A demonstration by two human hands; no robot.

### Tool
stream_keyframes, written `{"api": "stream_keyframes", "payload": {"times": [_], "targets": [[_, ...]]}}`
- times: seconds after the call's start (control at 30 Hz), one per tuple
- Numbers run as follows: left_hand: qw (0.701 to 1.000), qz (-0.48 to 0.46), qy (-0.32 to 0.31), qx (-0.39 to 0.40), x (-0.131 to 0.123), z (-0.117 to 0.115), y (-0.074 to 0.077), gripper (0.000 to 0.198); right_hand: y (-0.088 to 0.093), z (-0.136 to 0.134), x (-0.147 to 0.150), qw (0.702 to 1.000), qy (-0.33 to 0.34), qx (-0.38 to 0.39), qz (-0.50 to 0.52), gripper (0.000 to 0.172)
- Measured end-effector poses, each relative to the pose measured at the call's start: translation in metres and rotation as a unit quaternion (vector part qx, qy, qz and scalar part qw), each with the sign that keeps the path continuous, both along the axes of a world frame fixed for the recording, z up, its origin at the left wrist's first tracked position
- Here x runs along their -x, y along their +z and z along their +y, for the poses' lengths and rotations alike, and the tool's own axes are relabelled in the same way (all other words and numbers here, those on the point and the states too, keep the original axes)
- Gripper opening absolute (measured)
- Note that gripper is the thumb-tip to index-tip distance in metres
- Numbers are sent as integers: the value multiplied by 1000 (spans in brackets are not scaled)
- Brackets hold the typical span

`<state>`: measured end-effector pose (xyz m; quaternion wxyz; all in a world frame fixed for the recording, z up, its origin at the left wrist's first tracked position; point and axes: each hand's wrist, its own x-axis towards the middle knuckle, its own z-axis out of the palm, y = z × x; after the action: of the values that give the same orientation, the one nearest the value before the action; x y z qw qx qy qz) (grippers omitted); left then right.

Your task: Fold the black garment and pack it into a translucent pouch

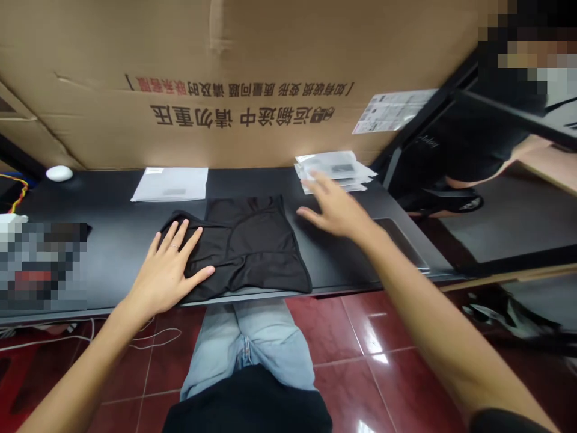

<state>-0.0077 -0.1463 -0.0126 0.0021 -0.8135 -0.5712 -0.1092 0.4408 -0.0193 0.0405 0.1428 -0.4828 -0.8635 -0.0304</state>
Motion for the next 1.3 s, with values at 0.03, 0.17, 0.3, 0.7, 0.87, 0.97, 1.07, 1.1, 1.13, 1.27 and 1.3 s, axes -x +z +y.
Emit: {"api": "stream_keyframes", "payload": {"times": [0.03,0.17,0.3,0.7,0.87,0.97,1.07,1.1,1.13,1.27,1.3], "targets": [[1000,-6,-2,-4,0,-1,0,91,3,21,-17,999,-43,-20,-20,81],[1000,-28,-2,-9,2,-2,0,84,9,84,-78,988,-130,2,-84,77],[999,-40,3,-5,1,-3,1,82,10,102,-100,982,-167,23,-83,58],[969,-180,42,-166,-22,-2,30,65,12,-5,50,989,-29,-124,-75,47],[979,-146,-71,-120,-66,5,55,79,-8,-61,125,981,115,-107,-116,44],[983,-142,-112,-44,-81,9,51,87,-10,-67,126,978,155,-67,-121,41],[982,-140,-123,-13,-86,12,44,68,-8,-65,101,978,185,-40,-92,49],[983,-133,-124,-8,-86,13,42,61,-8,-64,90,978,185,-39,-85,51],[984,-124,-125,-2,-85,14,41,56,-9,-65,80,980,177,-41,-79,50],[987,-85,-132,21,-82,17,44,53,-21,-70,50,989,118,-57,-68,32],[988,-78,-131,19,-82,17,46,53,-25,-71,46,990,111,-64,-65,31]]}}
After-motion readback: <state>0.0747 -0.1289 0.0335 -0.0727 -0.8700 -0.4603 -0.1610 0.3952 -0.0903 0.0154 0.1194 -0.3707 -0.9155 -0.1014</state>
